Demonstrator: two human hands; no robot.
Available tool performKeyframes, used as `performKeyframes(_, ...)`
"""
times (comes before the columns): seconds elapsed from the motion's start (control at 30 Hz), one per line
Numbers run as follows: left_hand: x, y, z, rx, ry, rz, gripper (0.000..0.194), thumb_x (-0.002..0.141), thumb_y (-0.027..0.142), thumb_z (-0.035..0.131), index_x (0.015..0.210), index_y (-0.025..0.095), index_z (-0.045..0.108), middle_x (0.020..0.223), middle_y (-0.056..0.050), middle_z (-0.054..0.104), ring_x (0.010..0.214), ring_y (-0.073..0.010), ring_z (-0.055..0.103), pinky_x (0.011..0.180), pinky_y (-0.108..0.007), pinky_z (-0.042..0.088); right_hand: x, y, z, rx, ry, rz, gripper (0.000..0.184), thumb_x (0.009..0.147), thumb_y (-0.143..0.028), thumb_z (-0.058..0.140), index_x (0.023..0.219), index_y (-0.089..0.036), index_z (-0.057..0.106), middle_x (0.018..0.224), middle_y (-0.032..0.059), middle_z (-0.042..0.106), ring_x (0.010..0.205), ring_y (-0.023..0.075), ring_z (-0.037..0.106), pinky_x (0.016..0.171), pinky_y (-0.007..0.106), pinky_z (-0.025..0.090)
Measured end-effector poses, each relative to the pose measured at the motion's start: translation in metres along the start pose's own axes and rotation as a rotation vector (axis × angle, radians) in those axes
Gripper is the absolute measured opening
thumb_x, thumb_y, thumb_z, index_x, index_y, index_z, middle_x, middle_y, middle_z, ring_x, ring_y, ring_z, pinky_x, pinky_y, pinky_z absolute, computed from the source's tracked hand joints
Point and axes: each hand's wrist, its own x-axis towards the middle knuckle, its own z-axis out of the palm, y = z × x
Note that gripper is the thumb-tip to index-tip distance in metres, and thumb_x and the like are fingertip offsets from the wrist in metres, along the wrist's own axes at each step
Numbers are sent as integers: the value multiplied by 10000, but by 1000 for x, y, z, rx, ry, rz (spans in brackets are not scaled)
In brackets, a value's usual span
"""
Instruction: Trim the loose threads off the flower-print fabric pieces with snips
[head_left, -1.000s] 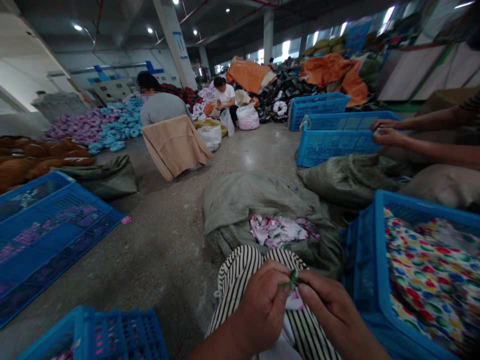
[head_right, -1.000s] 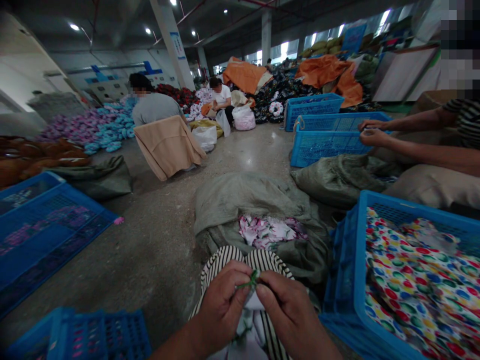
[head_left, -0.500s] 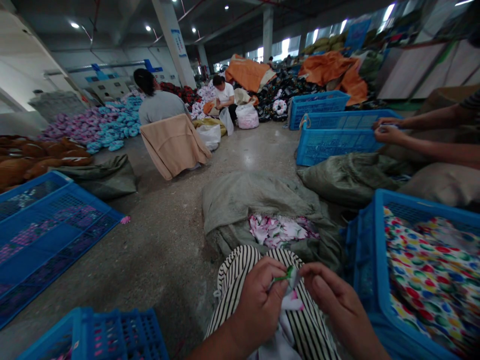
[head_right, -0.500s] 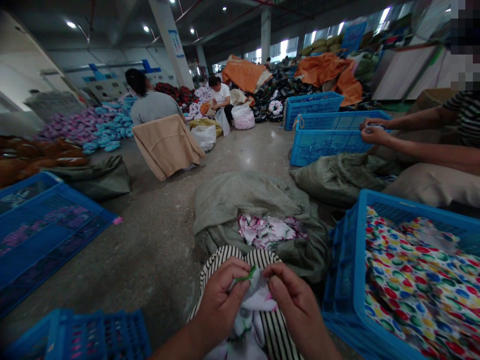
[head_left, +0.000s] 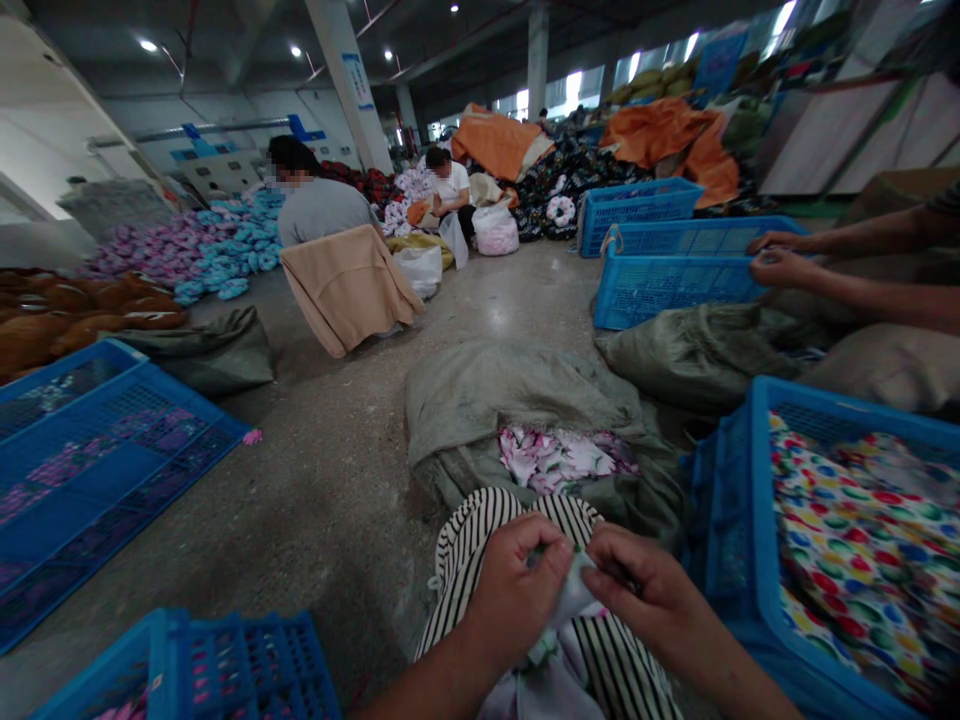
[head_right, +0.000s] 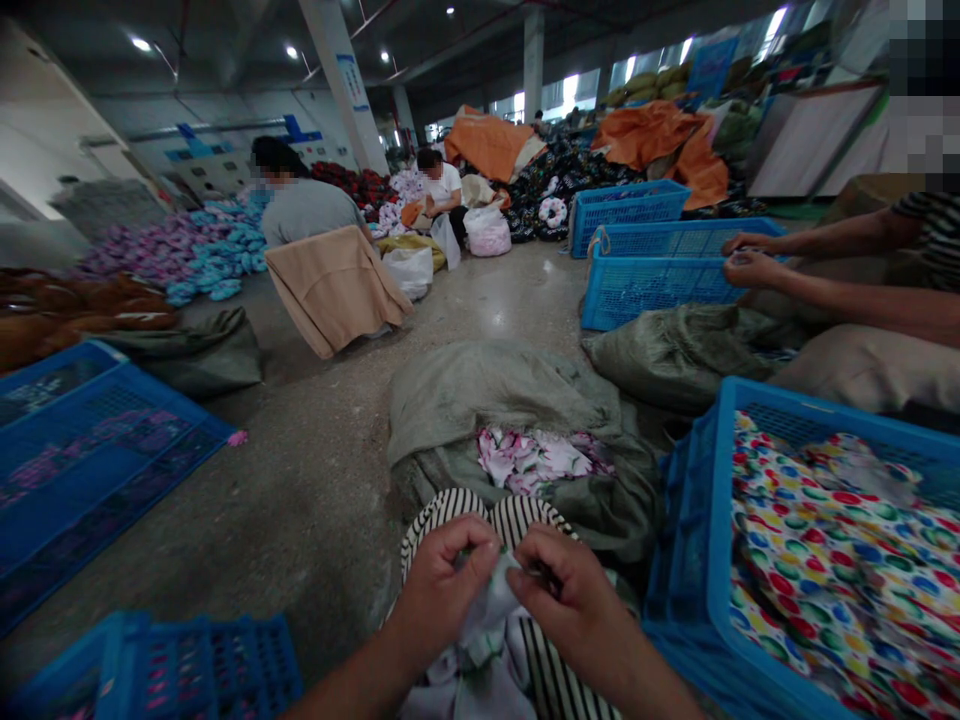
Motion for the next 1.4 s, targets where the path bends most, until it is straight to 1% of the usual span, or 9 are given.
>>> performKeyframes(0.13, 23, -10, -20, -376, 377, -170, 204, 741, 321, 538, 626, 163, 480, 581, 42, 494, 509, -69, 428, 544, -195, 334, -3, 8, -1, 193, -9, 66, 281, 773, -379, 509, 586, -191, 414, 599, -35, 355, 571, 119, 347, 524, 251, 283)
performKeyframes(0.2, 30, -15, -31, -420, 454, -193, 279, 750, 406, 517, 626, 161, 466, 587, 37, 511, 496, -69, 448, 542, -199, 348, -3, 14, -3, 327, 31, 109, 306, 754, -431, 533, 597, -186, 437, 598, -35, 361, 571, 115, 341, 522, 243, 294)
performKeyframes(0.33, 20, -25, -31, -413, 269, -274, 489, 762, 583, 423, 748, 118, 571, 766, -64, 615, 651, -129, 559, 611, -232, 393, -2, 18, -1, 498, 64, 190, 310, 719, -448, 581, 609, -174, 487, 590, -28, 413, 561, 111, 372, 526, 237, 323)
performKeyframes(0.43, 3, -30, -20, -448, -24, -300, 472, 683, 518, 599, 933, 119, 579, 837, -56, 612, 686, -118, 544, 608, -207, 380, -1, 17, 4, 574, 125, 211, 311, 679, -442, 627, 594, -173, 496, 554, -34, 413, 515, 98, 352, 491, 226, 312)
performKeyframes(0.5, -5, -30, -14, -462, -106, -325, 422, 624, 441, 688, 859, 109, 575, 703, -16, 584, 591, -91, 500, 546, -189, 349, 0, 18, 6, 646, 172, 233, 293, 664, -420, 654, 609, -173, 506, 517, -54, 388, 462, 74, 294, 450, 207, 271)
performKeyframes(0.67, -8, -13, -8, -400, 33, -240, 337, 597, 371, 720, 685, 124, 509, 562, 38, 503, 504, -60, 424, 484, -170, 307, 1, 28, 10, 809, 223, 307, 240, 713, -391, 632, 717, -175, 527, 388, -104, 299, 374, 38, 165, 398, 180, 141)
performKeyframes(1.13, 0, -4, 11, -356, 217, -265, 332, 610, 384, 688, 638, 139, 465, 499, 60, 435, 430, -40, 349, 410, -164, 270, -3, 39, 35, 807, 138, 471, 308, 730, -479, 570, 699, -189, 473, 372, -111, 290, 333, 41, 196, 344, 160, 171)
performKeyframes(1.3, 11, -16, 12, -476, 339, -222, 392, 602, 424, 694, 598, 160, 404, 494, 74, 400, 443, -44, 332, 433, -172, 275, -9, 29, 34, 375, 487, 173, 340, 661, -389, 640, 910, -215, 489, 729, -19, 525, 552, 112, 468, 493, 218, 391)
performKeyframes(1.4, 18, -22, 16, -565, 380, -232, 409, 626, 444, 671, 585, 171, 370, 495, 74, 392, 439, -49, 330, 440, -182, 279, -10, 20, 38, 213, 488, 57, 477, 594, -343, 669, 1006, -217, 465, 771, -7, 536, 534, 121, 458, 484, 237, 394)
